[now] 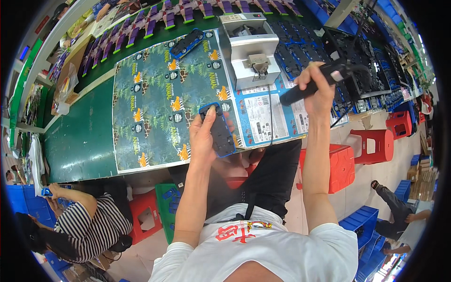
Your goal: Assembling toy cars using an electric screwdriver.
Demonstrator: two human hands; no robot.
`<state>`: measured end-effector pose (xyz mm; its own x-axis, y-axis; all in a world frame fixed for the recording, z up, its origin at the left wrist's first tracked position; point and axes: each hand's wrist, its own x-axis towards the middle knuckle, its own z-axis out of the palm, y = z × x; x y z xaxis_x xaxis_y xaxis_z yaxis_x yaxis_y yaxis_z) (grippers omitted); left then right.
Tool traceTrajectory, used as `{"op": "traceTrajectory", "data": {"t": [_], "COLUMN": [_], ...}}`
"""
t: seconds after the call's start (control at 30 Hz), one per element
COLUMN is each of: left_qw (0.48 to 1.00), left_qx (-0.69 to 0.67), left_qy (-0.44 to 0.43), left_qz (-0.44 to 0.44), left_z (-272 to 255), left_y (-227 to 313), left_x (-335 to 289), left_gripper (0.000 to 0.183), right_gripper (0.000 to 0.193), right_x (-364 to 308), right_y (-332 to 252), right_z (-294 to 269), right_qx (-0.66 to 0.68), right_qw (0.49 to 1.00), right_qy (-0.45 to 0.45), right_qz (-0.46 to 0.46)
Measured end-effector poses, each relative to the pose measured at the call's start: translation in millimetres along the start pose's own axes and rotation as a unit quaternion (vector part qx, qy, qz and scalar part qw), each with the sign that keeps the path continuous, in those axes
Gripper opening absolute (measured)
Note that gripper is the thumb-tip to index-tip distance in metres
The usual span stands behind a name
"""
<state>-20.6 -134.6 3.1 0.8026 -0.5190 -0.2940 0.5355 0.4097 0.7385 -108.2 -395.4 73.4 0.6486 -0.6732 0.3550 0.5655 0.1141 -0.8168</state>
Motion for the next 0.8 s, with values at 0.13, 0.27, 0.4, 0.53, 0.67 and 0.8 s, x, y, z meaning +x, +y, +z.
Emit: {"op": "traceTrajectory", "data": {"t": [0.13,0.27,0.4,0.53,0.67,0.8], "left_qw": [0.999,0.998,0.996,0.996,0.997,0.996], "left_qx": [0.046,0.067,0.084,0.086,0.069,0.077], "left_qy": [-0.003,-0.009,-0.013,-0.009,-0.015,-0.030], "left_qz": [0.018,0.010,0.018,0.014,0.021,0.035], "left_z": [8,8,8,9,4,6], "left_y": [-2,-1,-1,1,-1,-4], "left_x": [-1,0,0,0,2,0], "left_gripper": [0.024,0.024,0.024,0.025,0.024,0.024], "right_gripper": [0.008,0.009,0.015,0.019,0.025,0.013], "right_x": [22,44,44,42,47,9], "right_y": [-22,-6,7,6,7,-9], "right_z": [44,78,89,108,111,103], "right_qx": [0.098,0.015,-0.126,-0.193,-0.204,0.017], "right_qw": [0.991,0.983,0.975,0.965,0.971,0.996], "right_qy": [-0.041,-0.060,-0.062,-0.071,-0.089,-0.080], "right_qz": [-0.079,-0.173,-0.173,-0.163,-0.092,-0.033]}}
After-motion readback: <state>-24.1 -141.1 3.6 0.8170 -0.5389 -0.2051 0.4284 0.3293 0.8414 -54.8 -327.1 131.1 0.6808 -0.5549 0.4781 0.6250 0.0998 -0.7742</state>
